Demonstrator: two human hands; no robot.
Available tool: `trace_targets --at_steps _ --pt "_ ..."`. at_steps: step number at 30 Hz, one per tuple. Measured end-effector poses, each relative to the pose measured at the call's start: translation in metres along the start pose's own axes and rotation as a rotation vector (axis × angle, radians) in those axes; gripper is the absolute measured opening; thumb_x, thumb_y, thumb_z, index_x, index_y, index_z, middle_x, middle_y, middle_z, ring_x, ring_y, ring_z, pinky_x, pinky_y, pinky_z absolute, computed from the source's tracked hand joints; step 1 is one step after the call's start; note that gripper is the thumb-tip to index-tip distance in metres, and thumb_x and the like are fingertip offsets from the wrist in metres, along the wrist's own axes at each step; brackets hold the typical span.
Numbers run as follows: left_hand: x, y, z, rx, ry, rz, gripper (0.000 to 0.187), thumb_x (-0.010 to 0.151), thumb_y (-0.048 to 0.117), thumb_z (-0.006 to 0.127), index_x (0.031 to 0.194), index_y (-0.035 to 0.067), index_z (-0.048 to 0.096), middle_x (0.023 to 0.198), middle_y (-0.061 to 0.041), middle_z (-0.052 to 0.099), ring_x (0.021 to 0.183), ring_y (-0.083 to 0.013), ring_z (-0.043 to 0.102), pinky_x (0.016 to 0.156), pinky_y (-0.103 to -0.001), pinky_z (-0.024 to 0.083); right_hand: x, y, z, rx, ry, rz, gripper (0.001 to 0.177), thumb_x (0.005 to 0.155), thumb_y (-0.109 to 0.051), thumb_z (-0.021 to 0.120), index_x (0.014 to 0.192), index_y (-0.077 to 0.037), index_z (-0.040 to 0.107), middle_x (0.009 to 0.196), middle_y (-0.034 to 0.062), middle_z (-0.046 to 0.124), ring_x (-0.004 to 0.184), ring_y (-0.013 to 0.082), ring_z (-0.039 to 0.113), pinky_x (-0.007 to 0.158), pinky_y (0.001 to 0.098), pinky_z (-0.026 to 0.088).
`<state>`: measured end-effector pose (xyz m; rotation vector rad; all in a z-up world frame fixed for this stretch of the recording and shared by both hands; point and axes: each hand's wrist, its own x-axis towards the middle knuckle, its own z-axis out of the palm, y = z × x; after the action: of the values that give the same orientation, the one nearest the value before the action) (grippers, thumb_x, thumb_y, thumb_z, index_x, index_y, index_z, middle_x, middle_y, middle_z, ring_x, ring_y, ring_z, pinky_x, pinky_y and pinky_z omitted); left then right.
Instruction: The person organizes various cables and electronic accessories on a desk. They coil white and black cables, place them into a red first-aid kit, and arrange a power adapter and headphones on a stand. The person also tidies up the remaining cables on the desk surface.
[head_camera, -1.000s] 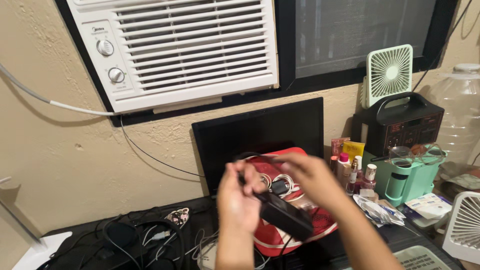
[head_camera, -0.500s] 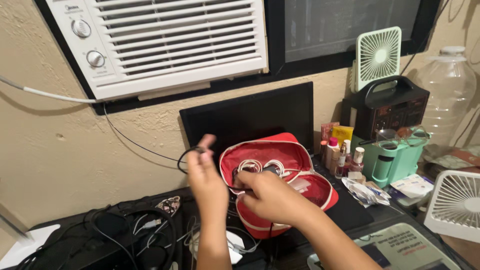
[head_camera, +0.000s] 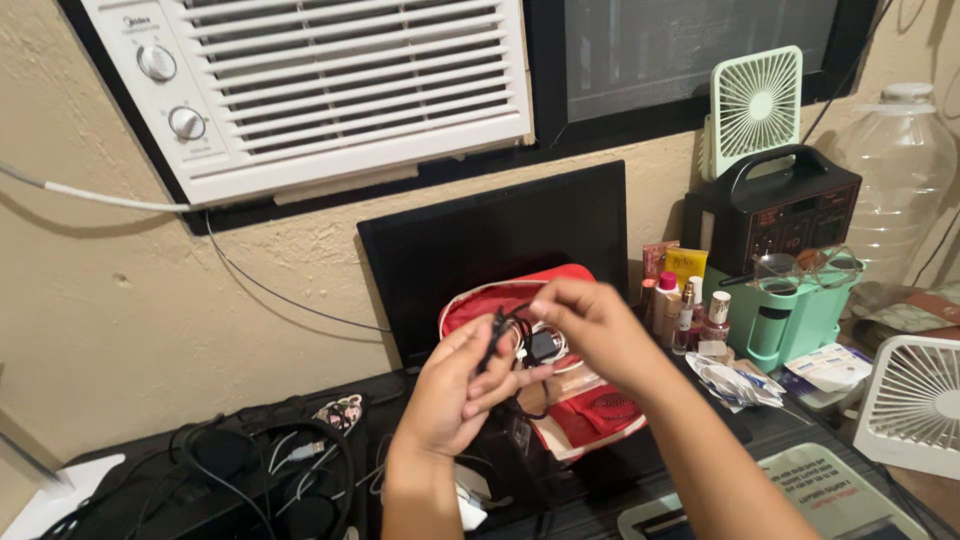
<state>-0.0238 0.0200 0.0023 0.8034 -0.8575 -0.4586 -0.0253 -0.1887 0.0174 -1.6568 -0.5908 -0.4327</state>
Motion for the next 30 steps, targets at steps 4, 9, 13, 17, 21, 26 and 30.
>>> trace_targets --at_steps 4,9,13,17,21,26,30 --pt "0.007 -0.005 -0.013 -0.277 0.143 0.176 0.030 0.111 0.030 0.042 0.105 0.004 0.056 0.065 0.007 0.036 0.052 -0.0051 0.033 0.078 -0.032 0.049 0.001 0.008 0.009 -0.146 -0.183 0.128 0.017 0.098 -0.015 0.060 0.108 -0.004 0.069 0.083 0.0007 0.070 0.078 0.0079 0.061 0.074 0.0276 0.053" --pt "0.004 0.006 -0.033 -0.390 0.322 0.461 0.024 0.114 0.029 0.043 0.109 0.008 0.055 0.069 0.005 0.038 0.059 -0.0085 0.034 0.071 -0.029 0.042 -0.010 -0.014 0.018 -0.399 -0.393 0.327 0.033 0.088 0.001 0.050 0.115 -0.006 0.068 0.080 0.0135 0.071 0.073 0.0221 0.073 0.070 0.0348 0.059" --pt "0.003 0.013 -0.025 -0.140 0.645 0.542 0.019 0.110 0.026 0.041 0.107 0.009 0.051 0.071 0.003 0.040 0.063 -0.0102 0.040 0.081 -0.037 0.049 -0.019 -0.041 0.030 -0.724 -0.266 -0.114 0.025 0.084 -0.012 0.069 0.107 -0.004 0.074 0.095 0.0125 0.075 0.088 0.0317 0.071 0.076 0.0411 0.055" --pt "0.012 0.018 0.000 -0.008 0.714 0.495 0.016 0.104 0.022 0.042 0.104 0.007 0.050 0.077 -0.003 0.056 0.077 -0.0190 0.064 0.096 -0.044 0.056 -0.026 -0.066 0.032 -0.824 -0.226 -0.163 0.023 0.080 -0.021 0.074 0.097 -0.006 0.077 0.092 0.0113 0.075 0.089 0.0322 0.070 0.078 0.0438 0.053" --pt "0.021 0.010 0.030 0.420 0.563 0.434 0.020 0.107 0.019 0.041 0.105 0.002 0.051 0.095 -0.012 0.077 0.092 -0.0215 0.073 0.092 -0.039 0.056 -0.032 -0.083 0.036 -0.801 -0.290 -0.147 0.021 0.082 -0.020 0.074 0.097 -0.006 0.076 0.091 0.0117 0.075 0.086 0.0317 0.071 0.075 0.0435 0.054" --pt "0.019 0.004 0.049 0.907 0.573 0.143 0.019 0.105 0.020 0.044 0.103 0.004 0.055 0.086 -0.008 0.072 0.076 -0.0138 0.068 0.066 -0.029 0.056 -0.029 -0.093 0.022 -0.590 -0.247 -0.096 0.018 0.082 -0.015 0.075 0.096 -0.004 0.075 0.084 0.0131 0.076 0.075 0.0273 0.074 0.069 0.0357 0.057" --pt "0.019 -0.002 0.049 0.757 0.471 -0.116 0.026 0.104 0.027 0.042 0.096 0.007 0.056 0.068 -0.005 0.056 0.050 -0.0118 0.054 0.047 -0.027 0.047 -0.026 -0.091 0.008 -0.480 -0.125 0.106 0.018 0.076 -0.014 0.079 0.093 -0.006 0.076 0.078 0.0093 0.079 0.069 0.0196 0.075 0.065 0.0326 0.058"
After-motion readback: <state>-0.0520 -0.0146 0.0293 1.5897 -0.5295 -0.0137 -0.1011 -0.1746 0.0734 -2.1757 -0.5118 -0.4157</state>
